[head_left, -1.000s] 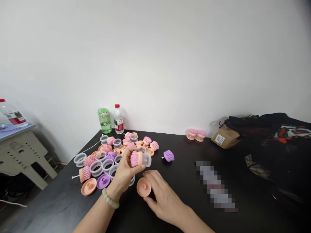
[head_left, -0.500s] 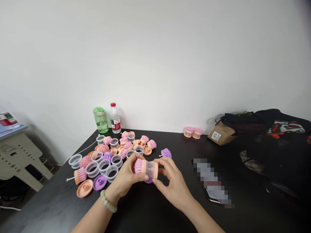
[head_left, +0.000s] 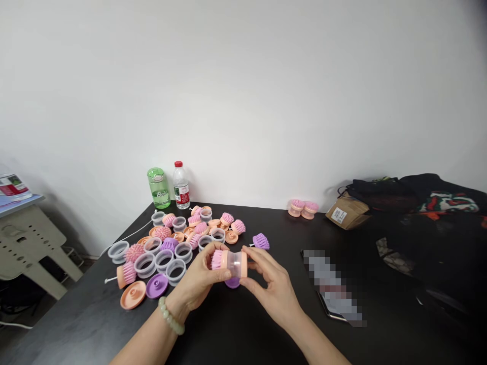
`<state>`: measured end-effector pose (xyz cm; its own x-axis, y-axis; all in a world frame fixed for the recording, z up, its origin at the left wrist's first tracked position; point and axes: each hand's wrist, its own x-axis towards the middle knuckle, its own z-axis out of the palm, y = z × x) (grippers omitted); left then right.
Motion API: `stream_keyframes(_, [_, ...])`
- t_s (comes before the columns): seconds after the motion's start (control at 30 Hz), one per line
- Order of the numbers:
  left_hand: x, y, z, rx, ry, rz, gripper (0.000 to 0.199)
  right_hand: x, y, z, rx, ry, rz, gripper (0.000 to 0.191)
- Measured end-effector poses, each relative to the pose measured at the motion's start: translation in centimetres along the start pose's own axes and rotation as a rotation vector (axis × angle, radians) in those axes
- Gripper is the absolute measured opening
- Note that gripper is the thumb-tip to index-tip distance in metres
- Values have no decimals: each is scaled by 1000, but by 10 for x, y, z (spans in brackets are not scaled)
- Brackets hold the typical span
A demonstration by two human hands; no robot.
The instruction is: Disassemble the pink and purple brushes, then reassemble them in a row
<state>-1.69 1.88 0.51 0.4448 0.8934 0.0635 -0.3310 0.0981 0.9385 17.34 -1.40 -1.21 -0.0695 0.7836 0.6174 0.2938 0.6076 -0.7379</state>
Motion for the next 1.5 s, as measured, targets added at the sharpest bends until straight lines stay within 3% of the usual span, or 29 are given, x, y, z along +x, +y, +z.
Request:
stream_keyframes(0.27, [3,-1,0,-53,-29,-71,51,-1,0,-3,-103,-6,-86,52])
stream_keyframes(0.5, [3,-9,-1,-14,-35,-162,49,5,-11,-7,-171,-88,-288,49])
stream_keyframes(0.63, [2,-9,1,-2,-34,-134,46,5,-13,-7,-212,-72,-342,47])
stream_keyframes(1.03, [-1,-2,-1,227,-101,179,53,2,-10,-7,-200,-39,-37,34])
stream_keyframes(1.23, [-2,-5,-1,454,-79,393,39,1,-5,-2,-31,-142,259,52])
stream_keyframes(1.37, [-2,-3,1,435,-7,318,45,0,-2,0,57,-99,146,69])
stream_keyframes(1.5, [-1,1,3,352,54,247,47,-1,-1,1,25,-91,20,59])
